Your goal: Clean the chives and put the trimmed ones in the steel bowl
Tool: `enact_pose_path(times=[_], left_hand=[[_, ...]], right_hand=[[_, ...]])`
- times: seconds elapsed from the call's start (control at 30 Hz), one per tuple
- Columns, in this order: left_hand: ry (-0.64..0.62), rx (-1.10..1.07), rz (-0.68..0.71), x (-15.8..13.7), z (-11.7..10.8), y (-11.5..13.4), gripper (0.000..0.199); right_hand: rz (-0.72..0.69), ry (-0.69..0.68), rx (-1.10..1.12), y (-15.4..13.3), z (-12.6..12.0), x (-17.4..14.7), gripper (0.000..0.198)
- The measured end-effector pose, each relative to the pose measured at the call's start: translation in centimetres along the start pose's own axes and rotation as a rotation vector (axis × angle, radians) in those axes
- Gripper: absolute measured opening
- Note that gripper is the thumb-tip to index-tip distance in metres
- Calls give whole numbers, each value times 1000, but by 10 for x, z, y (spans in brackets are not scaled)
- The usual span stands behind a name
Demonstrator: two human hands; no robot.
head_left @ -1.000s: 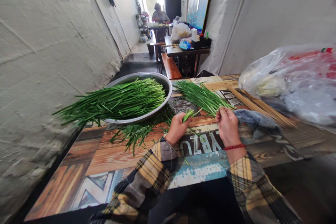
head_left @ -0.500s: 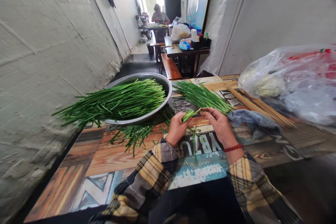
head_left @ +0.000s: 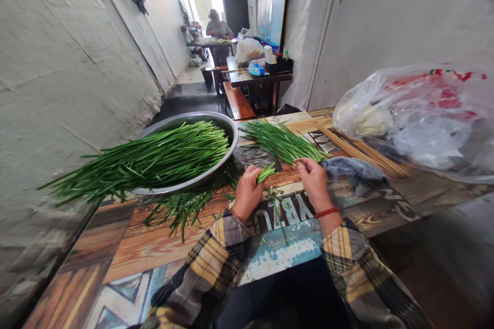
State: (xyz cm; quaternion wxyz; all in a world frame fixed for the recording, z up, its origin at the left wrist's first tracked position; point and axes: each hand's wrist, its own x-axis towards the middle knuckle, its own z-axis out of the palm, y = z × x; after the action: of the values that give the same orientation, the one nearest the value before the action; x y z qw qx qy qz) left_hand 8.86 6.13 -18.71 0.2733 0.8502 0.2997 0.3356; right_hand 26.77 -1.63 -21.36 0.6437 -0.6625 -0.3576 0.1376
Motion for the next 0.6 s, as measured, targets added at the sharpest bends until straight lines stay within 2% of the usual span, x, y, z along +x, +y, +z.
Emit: enact_pose_path(times=[0.03, 0.1, 0.23, 0.37, 0.5, 0.6], left_hand=[[30, -25, 0, 1, 0, -1, 23], [71, -63, 5, 2, 0, -2, 21], [108, -122, -30, 2, 0, -3, 19], [86, -183, -114, 0, 1, -2, 20], [95, -184, -136, -1, 1, -2, 19], [102, -196, -155, 0, 1, -3, 21]], right_hand=[[-30, 110, -86, 4, -5, 4, 28], [-92, 218, -238, 9, -15, 10, 30], [-210, 129, -563, 7, -23, 10, 29], [-202, 58, -888, 0, -20, 2, 23], [-197, 33, -984, -1, -20, 0, 18], [-222, 28, -884, 3, -19, 2, 17]])
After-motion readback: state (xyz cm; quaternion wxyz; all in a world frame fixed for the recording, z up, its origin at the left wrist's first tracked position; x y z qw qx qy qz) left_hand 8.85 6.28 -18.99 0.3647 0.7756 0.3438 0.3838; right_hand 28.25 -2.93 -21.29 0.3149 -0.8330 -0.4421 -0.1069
